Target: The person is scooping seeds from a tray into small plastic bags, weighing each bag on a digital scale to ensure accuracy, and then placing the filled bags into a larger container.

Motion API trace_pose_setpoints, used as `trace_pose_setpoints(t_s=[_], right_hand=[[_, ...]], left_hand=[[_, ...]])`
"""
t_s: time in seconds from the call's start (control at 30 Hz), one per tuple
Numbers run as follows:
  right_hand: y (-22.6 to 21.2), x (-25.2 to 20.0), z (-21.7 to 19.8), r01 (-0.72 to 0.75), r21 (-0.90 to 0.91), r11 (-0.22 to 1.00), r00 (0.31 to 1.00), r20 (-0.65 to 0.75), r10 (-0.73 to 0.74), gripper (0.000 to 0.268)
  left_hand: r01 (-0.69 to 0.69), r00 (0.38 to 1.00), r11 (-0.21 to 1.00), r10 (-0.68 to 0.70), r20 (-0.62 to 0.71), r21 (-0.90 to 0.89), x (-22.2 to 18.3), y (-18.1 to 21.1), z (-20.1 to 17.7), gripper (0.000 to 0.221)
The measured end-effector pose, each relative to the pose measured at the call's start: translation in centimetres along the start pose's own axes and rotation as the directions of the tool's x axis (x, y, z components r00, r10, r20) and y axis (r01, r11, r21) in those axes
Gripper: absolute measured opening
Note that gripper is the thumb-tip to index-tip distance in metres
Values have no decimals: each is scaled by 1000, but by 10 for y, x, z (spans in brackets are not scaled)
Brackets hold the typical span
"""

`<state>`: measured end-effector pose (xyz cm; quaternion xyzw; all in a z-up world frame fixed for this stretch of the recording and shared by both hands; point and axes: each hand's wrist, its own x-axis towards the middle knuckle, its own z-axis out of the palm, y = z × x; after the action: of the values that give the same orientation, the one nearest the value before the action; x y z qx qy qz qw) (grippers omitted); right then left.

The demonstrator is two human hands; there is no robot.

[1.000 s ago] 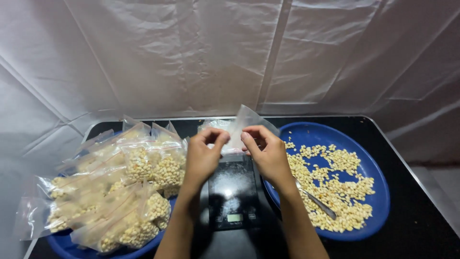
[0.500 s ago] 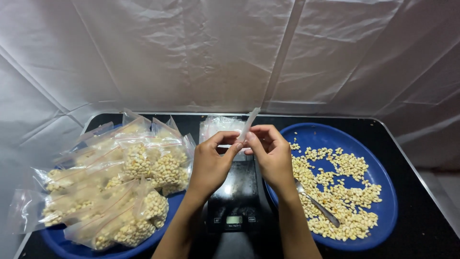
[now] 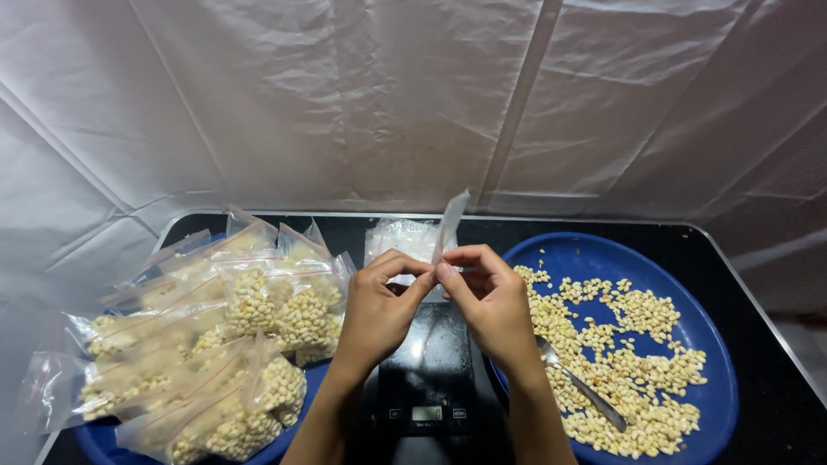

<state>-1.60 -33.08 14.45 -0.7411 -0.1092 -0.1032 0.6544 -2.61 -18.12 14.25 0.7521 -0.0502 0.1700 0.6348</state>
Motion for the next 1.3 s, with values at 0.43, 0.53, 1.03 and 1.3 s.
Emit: trace_pose_setpoints(t_s=[0.43,0.53,1.03,1.3], right_hand=[[3,2,1,106,-129,986,994,12,-105,11],[1,3,-1,106,-129,986,994,26,-104,10],[5,8,-7,210,-150,966,972,141,-190,7],[11,11,-7,226,-304,925,974,81,-211,6]], left_hand=[[-89,993,993,95,-76,82,-3,-9,10,4],[-70,995,996,74,-66,63,-3,0,7,4],[-169,981,976,180,-70,138,-3,3,2,18],[-278,937,910,328,-124,308,-1,-5,0,7]])
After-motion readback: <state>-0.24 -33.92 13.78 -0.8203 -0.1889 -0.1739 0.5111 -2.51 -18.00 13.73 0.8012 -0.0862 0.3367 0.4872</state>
